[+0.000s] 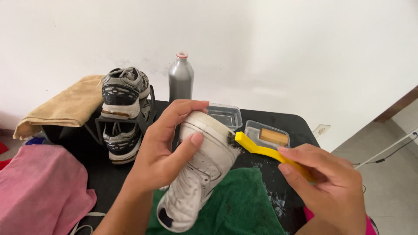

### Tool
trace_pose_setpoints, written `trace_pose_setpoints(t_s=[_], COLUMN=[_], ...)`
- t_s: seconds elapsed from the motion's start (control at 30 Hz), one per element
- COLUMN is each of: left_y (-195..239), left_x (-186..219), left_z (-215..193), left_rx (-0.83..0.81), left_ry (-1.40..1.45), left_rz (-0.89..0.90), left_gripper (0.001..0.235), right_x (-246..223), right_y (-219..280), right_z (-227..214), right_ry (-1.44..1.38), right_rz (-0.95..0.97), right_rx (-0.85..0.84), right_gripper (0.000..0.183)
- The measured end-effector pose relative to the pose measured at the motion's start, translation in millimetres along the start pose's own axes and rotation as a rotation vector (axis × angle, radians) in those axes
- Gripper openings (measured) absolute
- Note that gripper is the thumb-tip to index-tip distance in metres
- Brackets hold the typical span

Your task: The person scrubs the sole and sides of a white sneaker using a yellow brush. They repeatedly dip the brush into a small container of liquid and continue scrubbing different areas of the shoe's exterior.

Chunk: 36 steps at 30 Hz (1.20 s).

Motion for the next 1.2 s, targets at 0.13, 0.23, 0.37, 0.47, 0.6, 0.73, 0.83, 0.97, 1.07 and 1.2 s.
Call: trace_pose_setpoints(t_s=[0.13,0.23,0.37,0.47,0.6,0.73,0.83,0.97,1.07,1.2], left_y=[0,2,2,2,3,4,7,8,7,8], left_x=[1,7,11,6,4,5,2,1,-2,2], left_z=[4,13,18,8,-3,1,3,-2,-4,5], left_rx=[0.037,0.055,0.049,0.046,0.063,0.051,0.041,0.02,0.027,0.026], left_ry=[-0.069,-0.103,-0.122,-0.093,-0.116,-0.119,-0.002,0.04,0.053,0.008], left_rz=[0.015,0.008,0.014,0.007,0.006,0.026,0.002,0.008,0.005,0.038], left_gripper=[0.036,0.04,0.04,0.04,0.038,0.037,0.035,0.037,0.038,0.037], right_x=[5,7,4,14,47,32,15,23,28,13], right_y=[-7,-7,-4,-6,-11,-12,-10,-8,-9,-9], right_z=[3,12,15,4,-1,23,27,10,-2,11], right_ry=[-0.028,-0.177,-0.126,-0.136,-0.257,-0.313,-0.258,-0.252,-0.191,-0.238], right_rz=[-0.011,-0.098,-0.107,-0.027,0.036,0.009,-0.155,-0.055,0.004,-0.103], right_rx=[0.002,-0.015,0.06,0.001,-0.181,-0.024,0.024,-0.06,-0.133,-0.037], right_gripper=[0.026,0.029,0.022,0.021,0.022,0.028,0.017,0.019,0.019,0.023])
Point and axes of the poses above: each hand's wrist, its own y-axis away from the middle knuckle, its own z-axis out of the palm, x = y × z, the point moved 3 cm from there along -y, towards the middle knuckle, and after that the axes turned 4 degrees about x, right-handed, at the moved point
